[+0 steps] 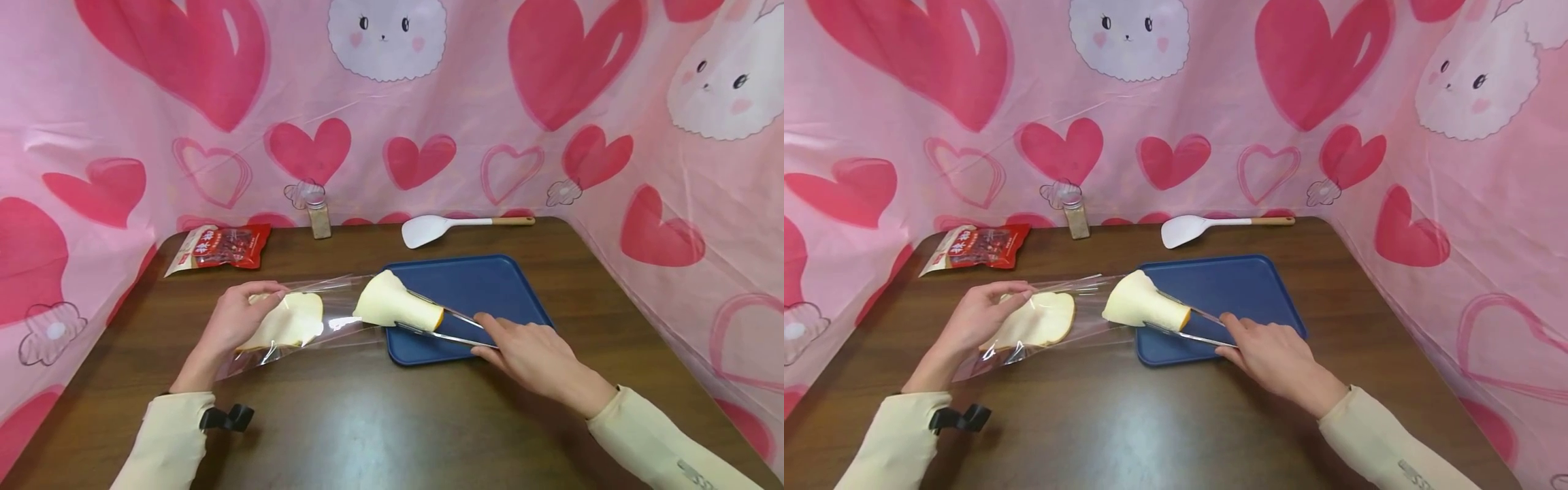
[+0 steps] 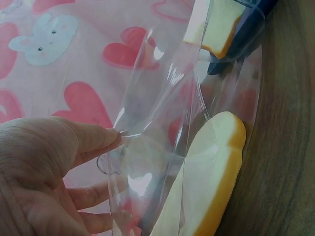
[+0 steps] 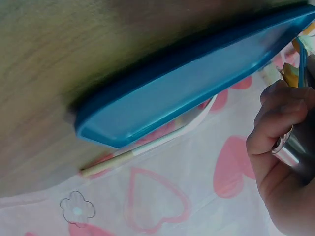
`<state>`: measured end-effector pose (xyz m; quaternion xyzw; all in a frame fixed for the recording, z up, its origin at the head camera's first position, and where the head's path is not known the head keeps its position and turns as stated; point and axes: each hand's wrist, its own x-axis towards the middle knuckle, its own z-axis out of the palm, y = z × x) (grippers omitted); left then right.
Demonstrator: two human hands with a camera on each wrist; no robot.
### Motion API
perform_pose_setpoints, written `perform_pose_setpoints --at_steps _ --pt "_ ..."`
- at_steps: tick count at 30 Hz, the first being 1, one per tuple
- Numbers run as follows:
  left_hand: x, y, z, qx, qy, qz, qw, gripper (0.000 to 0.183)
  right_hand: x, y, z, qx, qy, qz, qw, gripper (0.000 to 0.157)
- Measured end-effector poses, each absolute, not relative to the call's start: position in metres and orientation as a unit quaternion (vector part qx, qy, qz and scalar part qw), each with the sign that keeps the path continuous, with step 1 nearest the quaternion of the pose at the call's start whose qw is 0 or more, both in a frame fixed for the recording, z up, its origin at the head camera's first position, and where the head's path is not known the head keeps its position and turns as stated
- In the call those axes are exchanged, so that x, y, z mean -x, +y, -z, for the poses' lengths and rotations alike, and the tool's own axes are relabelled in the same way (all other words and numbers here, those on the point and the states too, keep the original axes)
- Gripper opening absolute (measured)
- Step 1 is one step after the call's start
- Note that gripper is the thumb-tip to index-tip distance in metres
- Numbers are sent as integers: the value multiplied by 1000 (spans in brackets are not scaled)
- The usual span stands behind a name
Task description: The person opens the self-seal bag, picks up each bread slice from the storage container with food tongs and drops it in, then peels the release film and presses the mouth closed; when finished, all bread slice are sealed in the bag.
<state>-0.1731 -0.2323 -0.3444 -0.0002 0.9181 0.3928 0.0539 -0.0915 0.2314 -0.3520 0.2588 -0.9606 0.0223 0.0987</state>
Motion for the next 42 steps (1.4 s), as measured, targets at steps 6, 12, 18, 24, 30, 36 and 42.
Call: perform_pose_setpoints --at_steps 6,12,18,24,30,36,42 --pt "173 -232 344 3 916 -397 60 38 93 228 349 -283 -953 -9 110 48" --pt "173 -234 344 12 911 -406 75 40 97 227 344 -298 -950 -12 88 47" --pt "175 -232 344 9 913 -402 71 37 106 226 336 -315 -947 -14 64 47" --pt "174 -232 345 9 912 -404 72 37 118 229 327 -324 -945 -36 7 50" --pt "172 -232 346 13 913 -400 75 37 133 230 317 -323 -942 -63 -68 52" --pt "172 -232 347 21 912 -402 84 38 146 227 309 -334 -935 -67 -97 51" --pt "174 -231 345 10 912 -404 70 36 158 227 305 -348 -929 -73 -101 46"
